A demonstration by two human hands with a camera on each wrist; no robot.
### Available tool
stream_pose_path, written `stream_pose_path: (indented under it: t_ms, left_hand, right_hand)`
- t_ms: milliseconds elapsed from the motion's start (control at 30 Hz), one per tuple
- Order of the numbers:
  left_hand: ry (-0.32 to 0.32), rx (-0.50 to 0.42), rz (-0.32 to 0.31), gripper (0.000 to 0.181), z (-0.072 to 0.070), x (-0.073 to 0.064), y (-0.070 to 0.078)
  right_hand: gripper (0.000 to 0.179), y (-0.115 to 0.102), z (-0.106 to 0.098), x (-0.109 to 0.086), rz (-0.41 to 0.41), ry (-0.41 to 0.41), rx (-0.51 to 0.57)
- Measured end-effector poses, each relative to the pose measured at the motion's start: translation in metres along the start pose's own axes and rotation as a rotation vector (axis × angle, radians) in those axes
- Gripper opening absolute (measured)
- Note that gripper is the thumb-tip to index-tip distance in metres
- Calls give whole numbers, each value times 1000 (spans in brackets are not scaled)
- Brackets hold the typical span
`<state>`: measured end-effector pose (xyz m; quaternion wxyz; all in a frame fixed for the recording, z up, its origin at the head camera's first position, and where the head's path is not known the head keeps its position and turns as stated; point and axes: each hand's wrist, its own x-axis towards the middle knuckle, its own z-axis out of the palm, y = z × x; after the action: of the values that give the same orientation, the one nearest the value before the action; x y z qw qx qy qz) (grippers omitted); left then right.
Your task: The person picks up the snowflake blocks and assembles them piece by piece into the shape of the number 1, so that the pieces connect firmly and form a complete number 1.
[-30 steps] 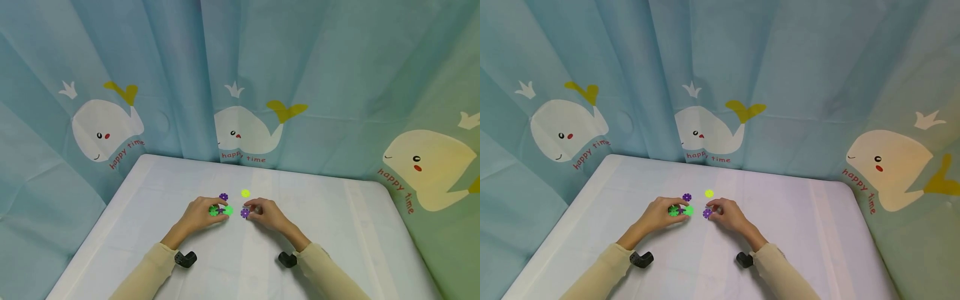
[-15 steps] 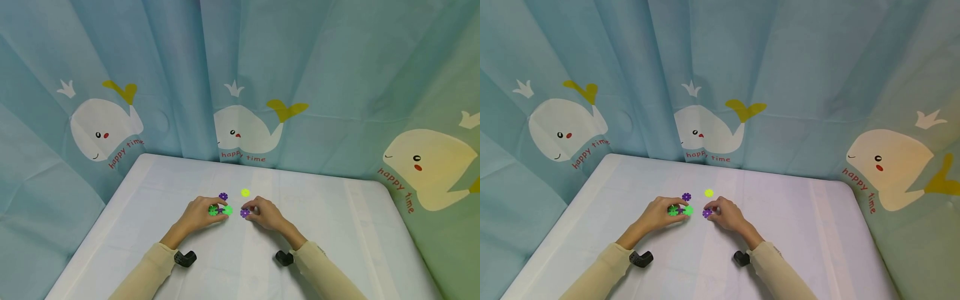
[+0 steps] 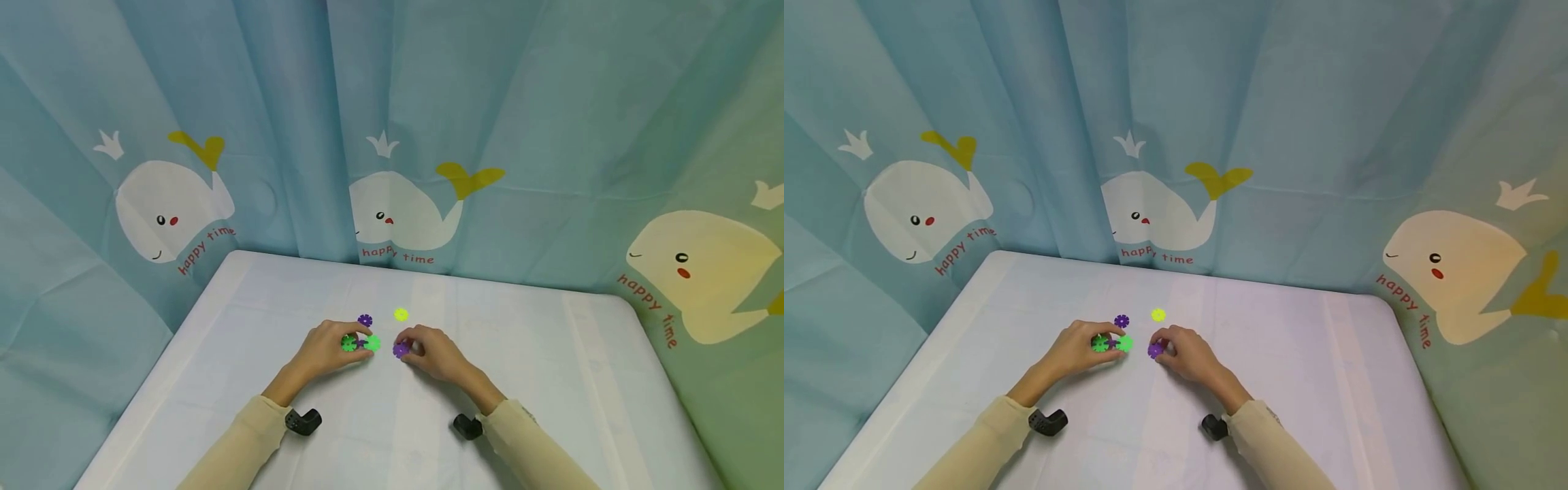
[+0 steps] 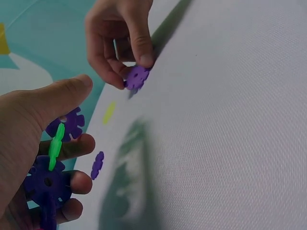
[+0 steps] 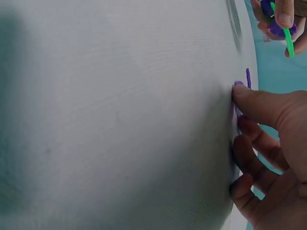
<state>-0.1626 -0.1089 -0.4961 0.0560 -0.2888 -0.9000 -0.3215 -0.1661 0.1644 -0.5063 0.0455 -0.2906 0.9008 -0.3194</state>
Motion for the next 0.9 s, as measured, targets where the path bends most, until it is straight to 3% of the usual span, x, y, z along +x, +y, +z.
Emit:
stream_pose_path:
  t_ms: [200, 433, 667, 900]
  left_hand:
    - [-13, -8, -6, 32, -1, 1, 2]
    - [-32, -10, -19, 32, 0, 3, 5]
    - [-57, -5, -32, 31, 2, 6, 7]
    - [-69, -34, -28, 29, 0, 11, 11]
  right_hand:
    - [24, 0, -1, -2, -16, -24, 28]
    - [24, 6, -1, -4, -25, 46, 87]
    - [28, 5, -10, -9, 96, 109, 208]
    - [30, 4, -26, -15, 125, 211, 297]
